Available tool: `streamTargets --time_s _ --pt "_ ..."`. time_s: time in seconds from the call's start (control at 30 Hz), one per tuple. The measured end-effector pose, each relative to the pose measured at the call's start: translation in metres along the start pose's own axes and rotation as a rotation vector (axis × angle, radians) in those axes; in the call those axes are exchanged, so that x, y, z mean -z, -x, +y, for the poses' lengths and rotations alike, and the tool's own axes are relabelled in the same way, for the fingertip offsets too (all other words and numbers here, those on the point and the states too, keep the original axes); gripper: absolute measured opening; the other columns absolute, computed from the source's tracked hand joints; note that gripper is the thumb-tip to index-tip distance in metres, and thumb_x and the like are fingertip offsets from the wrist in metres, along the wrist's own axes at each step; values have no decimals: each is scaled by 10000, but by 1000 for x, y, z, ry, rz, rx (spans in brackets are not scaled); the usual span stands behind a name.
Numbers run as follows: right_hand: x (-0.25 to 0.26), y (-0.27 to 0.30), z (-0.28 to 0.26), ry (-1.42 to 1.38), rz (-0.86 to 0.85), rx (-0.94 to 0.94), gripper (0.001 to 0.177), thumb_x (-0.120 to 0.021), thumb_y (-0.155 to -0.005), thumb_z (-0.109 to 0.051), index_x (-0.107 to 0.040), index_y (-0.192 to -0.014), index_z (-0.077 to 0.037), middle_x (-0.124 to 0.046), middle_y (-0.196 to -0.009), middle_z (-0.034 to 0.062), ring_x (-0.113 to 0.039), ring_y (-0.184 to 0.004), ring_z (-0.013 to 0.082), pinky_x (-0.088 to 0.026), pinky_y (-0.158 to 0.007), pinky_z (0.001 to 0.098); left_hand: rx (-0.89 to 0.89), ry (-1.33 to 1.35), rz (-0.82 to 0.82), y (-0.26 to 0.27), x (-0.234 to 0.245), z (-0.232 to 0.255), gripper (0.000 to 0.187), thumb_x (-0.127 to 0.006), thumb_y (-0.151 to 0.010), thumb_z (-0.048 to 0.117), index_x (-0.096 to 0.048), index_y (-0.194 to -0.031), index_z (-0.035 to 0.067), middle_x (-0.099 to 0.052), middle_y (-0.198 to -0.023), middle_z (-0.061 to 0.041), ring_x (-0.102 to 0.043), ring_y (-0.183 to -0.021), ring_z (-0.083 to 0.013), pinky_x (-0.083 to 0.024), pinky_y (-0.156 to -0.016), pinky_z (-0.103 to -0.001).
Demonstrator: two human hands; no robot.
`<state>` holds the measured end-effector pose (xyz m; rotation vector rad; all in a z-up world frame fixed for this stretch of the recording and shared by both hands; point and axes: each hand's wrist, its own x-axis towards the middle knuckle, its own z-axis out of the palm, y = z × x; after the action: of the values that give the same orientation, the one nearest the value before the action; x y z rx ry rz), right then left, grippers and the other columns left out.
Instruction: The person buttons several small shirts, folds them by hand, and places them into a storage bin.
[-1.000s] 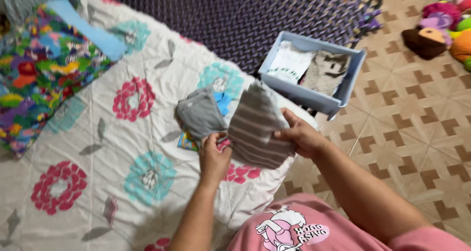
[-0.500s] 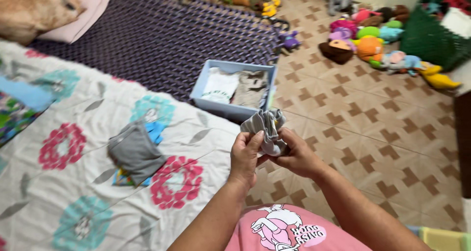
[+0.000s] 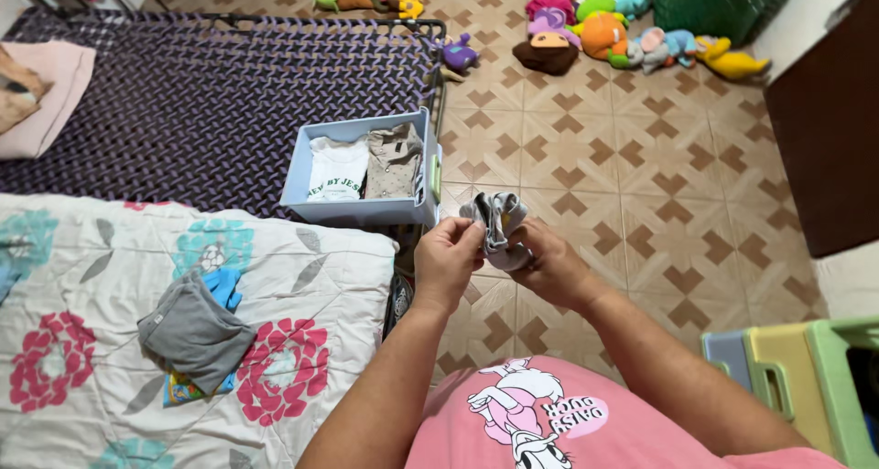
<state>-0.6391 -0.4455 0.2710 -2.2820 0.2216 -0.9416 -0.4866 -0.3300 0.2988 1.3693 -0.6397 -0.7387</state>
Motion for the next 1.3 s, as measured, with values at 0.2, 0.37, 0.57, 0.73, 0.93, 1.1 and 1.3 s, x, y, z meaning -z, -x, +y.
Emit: streamTargets --time_s 0.2,0.37,0.57,0.73,0.93,1.1,1.3 --pt "15 17 4 -109 -103 -371 480 -785 -752 -123 -592 -1191 -103 -643 -1115 60 -679 -1016 239 -561 -867 374 298 293 23 -6 -9 -14 136 -627 -942 178 -677 -963 54 -691 -842 -46 -703 -746 -152 -619 -679 -334" --pt "34 15 -3 248 31 -568 470 -826 -848 -422 -673 -1182 -128 -620 -1139 120 -599 -1106 295 -482 -934 454 241 390 -31 -9 -9 -44 100 -593 -1013 170 -657 -971 107 -676 -906 8 -637 -832 -96 -559 -808 -307" --pt "36 -6 -25 205 5 -476 376 -726 -881 -474 -744 -1122 -185 -758 -1082 60 -758 -913 227 -597 -836 351 54 236 -163 -12 -14 -72 140 -559 -1082 172 -649 -1012 91 -643 -919 6 -578 -817 -86 -508 -788 -286" --pt "24 -9 -10 -185 -51 -495 373 -782 -828 -210 -700 -1176 -101 -752 -1041 77 -699 -915 180 -565 -797 300 228 463 -170 -20 -16 -59 183 -458 -1077 185 -610 -1038 92 -681 -990 -54 -642 -893 -149 -544 -839 -336" --pt "35 19 45 -346 133 -797 324 -684 -812 -3 -679 -1134 -44 -723 -997 88 -654 -825 153 -536 -702 293 439 933 -121 -29 -3 -58 366 -372 -1039 181 -616 -1225 -20 -694 -1201 -186 -676 -1101 -305 -562 -964 -457" --pt "28 57 110 -135 270 -1004 257 -680 -813 -50 -661 -1069 -45 -702 -916 127 -682 -781 215 -557 -663 372 403 1043 -40 -42 12 -52 343 -400 -1019 166 -612 -1239 11 -707 -1167 -147 -687 -1078 -299 -576 -918 -459" --pt "25 117 164 406 -41 -965 188 -634 -896 -288 -706 -1012 -159 -741 -941 136 -699 -887 358 -540 -752 498 44 1374 -1137 -47 30 -38 410 -323 -1277 289 -625 -1117 63 -709 -1019 -76 -712 -931 -200 -596 -876 -316"
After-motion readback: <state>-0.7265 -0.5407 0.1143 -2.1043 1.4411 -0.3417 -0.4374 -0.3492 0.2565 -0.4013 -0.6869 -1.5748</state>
